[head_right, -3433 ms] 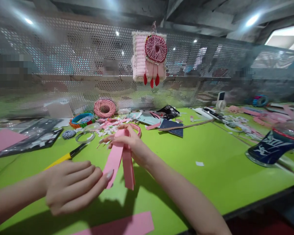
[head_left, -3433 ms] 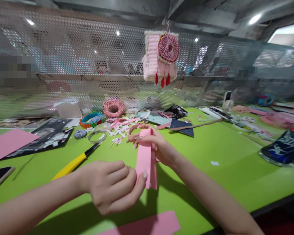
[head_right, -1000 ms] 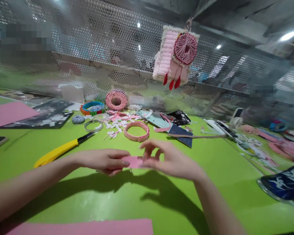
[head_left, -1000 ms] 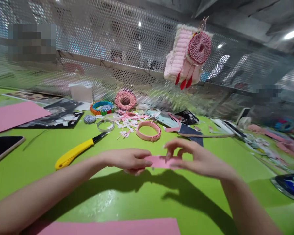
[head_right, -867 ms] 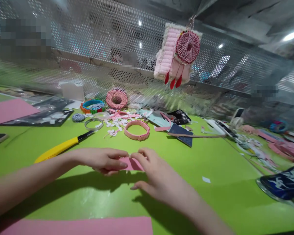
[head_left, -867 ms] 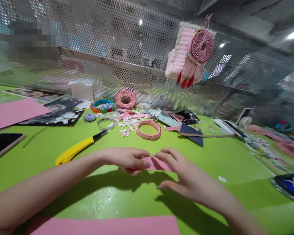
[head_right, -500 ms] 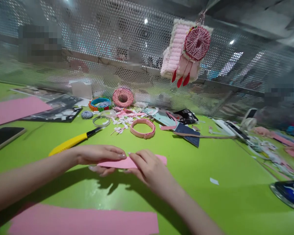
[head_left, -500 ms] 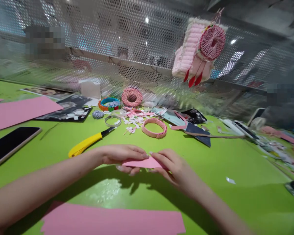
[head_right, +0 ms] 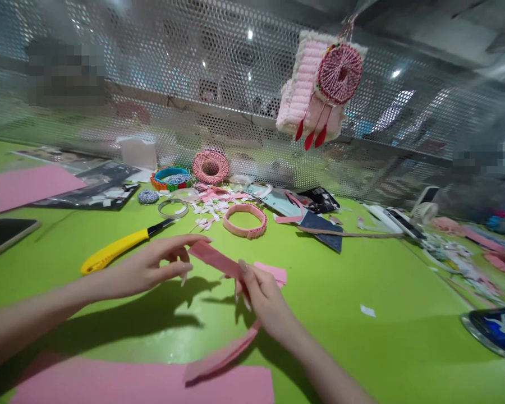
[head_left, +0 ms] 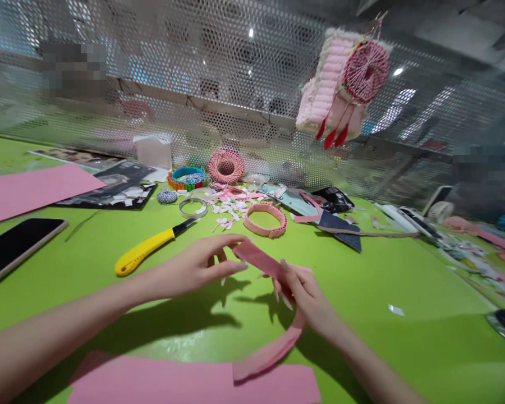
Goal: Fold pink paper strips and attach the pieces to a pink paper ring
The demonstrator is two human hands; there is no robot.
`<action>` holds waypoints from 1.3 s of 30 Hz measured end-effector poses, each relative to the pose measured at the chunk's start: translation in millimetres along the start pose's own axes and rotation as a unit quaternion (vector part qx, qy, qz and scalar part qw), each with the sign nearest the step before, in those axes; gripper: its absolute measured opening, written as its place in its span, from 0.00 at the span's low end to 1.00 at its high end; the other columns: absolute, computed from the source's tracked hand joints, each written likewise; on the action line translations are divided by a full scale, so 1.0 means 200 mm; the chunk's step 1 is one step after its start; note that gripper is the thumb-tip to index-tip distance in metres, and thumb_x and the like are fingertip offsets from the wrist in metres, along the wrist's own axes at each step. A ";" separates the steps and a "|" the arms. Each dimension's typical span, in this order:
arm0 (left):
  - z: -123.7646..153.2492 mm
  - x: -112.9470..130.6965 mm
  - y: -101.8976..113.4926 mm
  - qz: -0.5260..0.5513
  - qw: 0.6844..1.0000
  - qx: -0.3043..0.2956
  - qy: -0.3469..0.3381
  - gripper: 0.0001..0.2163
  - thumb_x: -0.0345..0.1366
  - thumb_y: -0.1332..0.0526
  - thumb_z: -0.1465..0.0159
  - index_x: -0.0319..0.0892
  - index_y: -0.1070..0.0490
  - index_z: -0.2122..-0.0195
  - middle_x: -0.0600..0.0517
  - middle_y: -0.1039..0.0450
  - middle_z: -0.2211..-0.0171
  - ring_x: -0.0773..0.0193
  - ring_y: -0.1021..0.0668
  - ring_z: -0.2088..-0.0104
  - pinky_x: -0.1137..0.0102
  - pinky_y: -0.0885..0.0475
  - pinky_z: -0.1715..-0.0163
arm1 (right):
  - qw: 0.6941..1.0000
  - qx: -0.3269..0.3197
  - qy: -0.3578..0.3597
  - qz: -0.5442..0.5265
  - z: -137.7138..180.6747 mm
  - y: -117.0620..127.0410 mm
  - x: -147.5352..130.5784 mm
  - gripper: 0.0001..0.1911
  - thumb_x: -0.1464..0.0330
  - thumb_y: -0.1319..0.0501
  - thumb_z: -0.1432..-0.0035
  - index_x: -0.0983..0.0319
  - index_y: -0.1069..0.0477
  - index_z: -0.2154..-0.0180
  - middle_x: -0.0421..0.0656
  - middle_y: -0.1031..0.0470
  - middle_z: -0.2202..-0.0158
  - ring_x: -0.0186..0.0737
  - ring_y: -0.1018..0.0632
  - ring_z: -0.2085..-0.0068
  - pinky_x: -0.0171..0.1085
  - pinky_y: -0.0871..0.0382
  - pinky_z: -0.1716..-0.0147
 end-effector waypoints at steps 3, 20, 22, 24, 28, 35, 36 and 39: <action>0.00 0.08 0.01 0.008 0.996 0.052 -0.066 0.12 0.41 0.44 0.34 0.42 0.27 0.55 0.53 0.24 0.68 0.71 0.25 0.78 0.77 0.30 0.75 | 0.990 -0.042 -0.075 -0.110 0.03 -0.03 -0.02 0.29 0.48 0.54 0.36 0.62 0.34 0.76 0.34 0.42 0.85 0.30 0.40 0.83 0.31 0.45 0.80; 0.02 0.07 0.04 0.169 0.980 0.088 0.048 0.10 0.42 0.37 0.39 0.41 0.24 0.66 0.55 0.26 0.76 0.71 0.24 0.80 0.82 0.37 0.88 | 0.938 -0.176 -0.152 -0.256 0.12 -0.12 -0.13 0.20 0.52 0.44 0.39 0.63 0.32 0.64 0.38 0.30 0.76 0.28 0.28 0.80 0.28 0.32 0.79; 0.02 0.07 0.04 0.171 0.980 0.095 0.043 0.10 0.43 0.37 0.40 0.41 0.24 0.67 0.56 0.27 0.77 0.73 0.26 0.82 0.81 0.35 0.86 | 0.937 -0.175 -0.144 -0.264 0.12 -0.13 -0.14 0.20 0.52 0.45 0.38 0.63 0.31 0.62 0.40 0.28 0.75 0.29 0.26 0.79 0.29 0.31 0.78; 0.03 0.08 0.05 0.171 0.979 0.103 0.034 0.10 0.43 0.36 0.40 0.41 0.23 0.67 0.56 0.27 0.77 0.74 0.28 0.82 0.80 0.32 0.84 | 0.933 -0.175 -0.142 -0.280 0.13 -0.14 -0.16 0.19 0.53 0.46 0.37 0.63 0.31 0.62 0.40 0.27 0.74 0.31 0.24 0.78 0.30 0.30 0.78; 0.03 0.09 0.07 0.171 0.978 0.119 0.021 0.10 0.43 0.36 0.40 0.42 0.23 0.67 0.56 0.27 0.76 0.75 0.30 0.83 0.79 0.32 0.83 | 0.920 -0.176 -0.150 -0.316 0.14 -0.16 -0.19 0.17 0.55 0.46 0.36 0.63 0.32 0.59 0.41 0.26 0.75 0.32 0.23 0.79 0.31 0.29 0.79; 0.04 0.12 0.10 0.157 0.979 0.133 0.009 0.08 0.40 0.37 0.39 0.41 0.23 0.67 0.58 0.30 0.80 0.76 0.31 0.85 0.81 0.35 0.85 | 0.912 -0.170 -0.167 -0.335 0.14 -0.18 -0.19 0.17 0.56 0.45 0.36 0.63 0.33 0.58 0.37 0.27 0.78 0.25 0.30 0.84 0.24 0.37 0.85; 0.04 0.12 0.11 0.153 0.979 0.132 0.007 0.08 0.40 0.38 0.39 0.40 0.23 0.66 0.58 0.30 0.80 0.76 0.31 0.85 0.81 0.35 0.85 | 0.913 -0.161 -0.172 -0.333 0.14 -0.18 -0.19 0.17 0.56 0.44 0.36 0.63 0.33 0.58 0.37 0.28 0.78 0.24 0.30 0.85 0.23 0.39 0.85; 0.04 0.13 0.11 0.144 0.981 0.128 0.002 0.08 0.39 0.38 0.38 0.41 0.23 0.66 0.59 0.31 0.81 0.76 0.31 0.85 0.82 0.35 0.84 | 0.911 -0.152 -0.180 -0.339 0.14 -0.19 -0.19 0.17 0.56 0.43 0.37 0.64 0.32 0.59 0.37 0.28 0.79 0.22 0.31 0.85 0.22 0.39 0.85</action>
Point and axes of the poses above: each hand's wrist, its own z-axis away from the middle knuckle, its own y-axis out of the back of the hand, x = y × z, the point moved 3 cm from there along -z, towards the middle knuckle
